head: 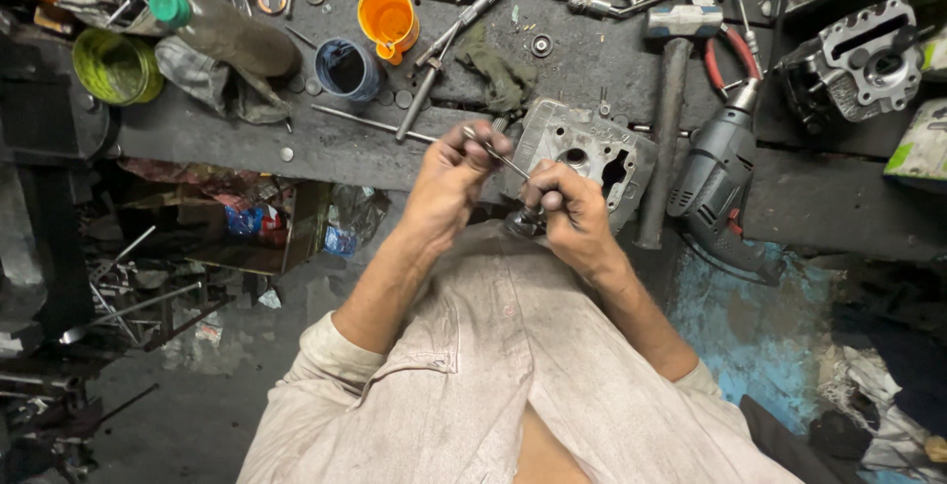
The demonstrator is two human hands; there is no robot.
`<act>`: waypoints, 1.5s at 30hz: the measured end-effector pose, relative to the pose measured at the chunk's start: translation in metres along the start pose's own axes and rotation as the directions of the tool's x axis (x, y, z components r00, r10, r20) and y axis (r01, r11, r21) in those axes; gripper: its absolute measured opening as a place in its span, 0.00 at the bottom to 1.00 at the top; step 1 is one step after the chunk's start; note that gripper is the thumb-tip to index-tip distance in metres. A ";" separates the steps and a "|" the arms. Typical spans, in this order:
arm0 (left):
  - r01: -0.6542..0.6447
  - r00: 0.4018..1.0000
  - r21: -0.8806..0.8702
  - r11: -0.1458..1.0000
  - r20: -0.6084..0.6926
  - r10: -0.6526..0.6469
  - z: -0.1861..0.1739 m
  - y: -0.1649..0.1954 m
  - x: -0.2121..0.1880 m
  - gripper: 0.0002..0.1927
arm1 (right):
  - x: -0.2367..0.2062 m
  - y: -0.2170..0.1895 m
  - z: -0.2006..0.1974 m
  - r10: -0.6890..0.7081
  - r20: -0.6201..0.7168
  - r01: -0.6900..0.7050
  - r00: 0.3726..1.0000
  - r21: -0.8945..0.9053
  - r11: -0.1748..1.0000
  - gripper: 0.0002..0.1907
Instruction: The person selects small metal parts from a cluttered workbench and inserts them into a cylinder head. They use a screwdriver to tighten a bolt and handle several small boxes containing parts. The person repeatedly picks up and places down various tools and components while working on the engine assembly.
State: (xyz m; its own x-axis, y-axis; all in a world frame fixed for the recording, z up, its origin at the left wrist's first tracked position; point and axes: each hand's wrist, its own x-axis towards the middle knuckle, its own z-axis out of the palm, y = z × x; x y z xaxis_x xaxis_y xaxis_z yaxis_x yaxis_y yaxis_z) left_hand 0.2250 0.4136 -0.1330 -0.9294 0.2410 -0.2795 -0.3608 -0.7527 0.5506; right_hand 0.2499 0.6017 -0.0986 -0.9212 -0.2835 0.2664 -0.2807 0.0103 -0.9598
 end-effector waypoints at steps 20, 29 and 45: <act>-0.140 0.985 0.173 0.975 0.128 0.118 -0.015 0.027 -0.027 0.13 | 0.003 0.009 0.036 -0.127 0.096 0.120 0.987 0.075 0.990 0.08; -0.207 0.975 0.191 0.959 -0.038 0.218 -0.016 0.084 -0.034 0.15 | 0.001 0.011 0.030 -0.156 -0.024 0.157 0.987 0.247 0.956 0.08; -0.425 0.847 0.599 0.678 -0.001 0.531 -0.034 0.122 -0.021 0.06 | 0.006 0.011 0.029 0.260 0.106 -0.270 0.960 0.606 0.748 0.18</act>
State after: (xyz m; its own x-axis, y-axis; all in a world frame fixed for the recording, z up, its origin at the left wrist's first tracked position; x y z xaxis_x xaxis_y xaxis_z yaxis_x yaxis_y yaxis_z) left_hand 0.2027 0.2958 -0.0867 -0.9790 -0.1963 0.0552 0.1037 -0.2459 0.9637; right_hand 0.2490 0.5723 -0.1104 -0.9288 -0.3706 -0.0038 0.2017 -0.4969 -0.8440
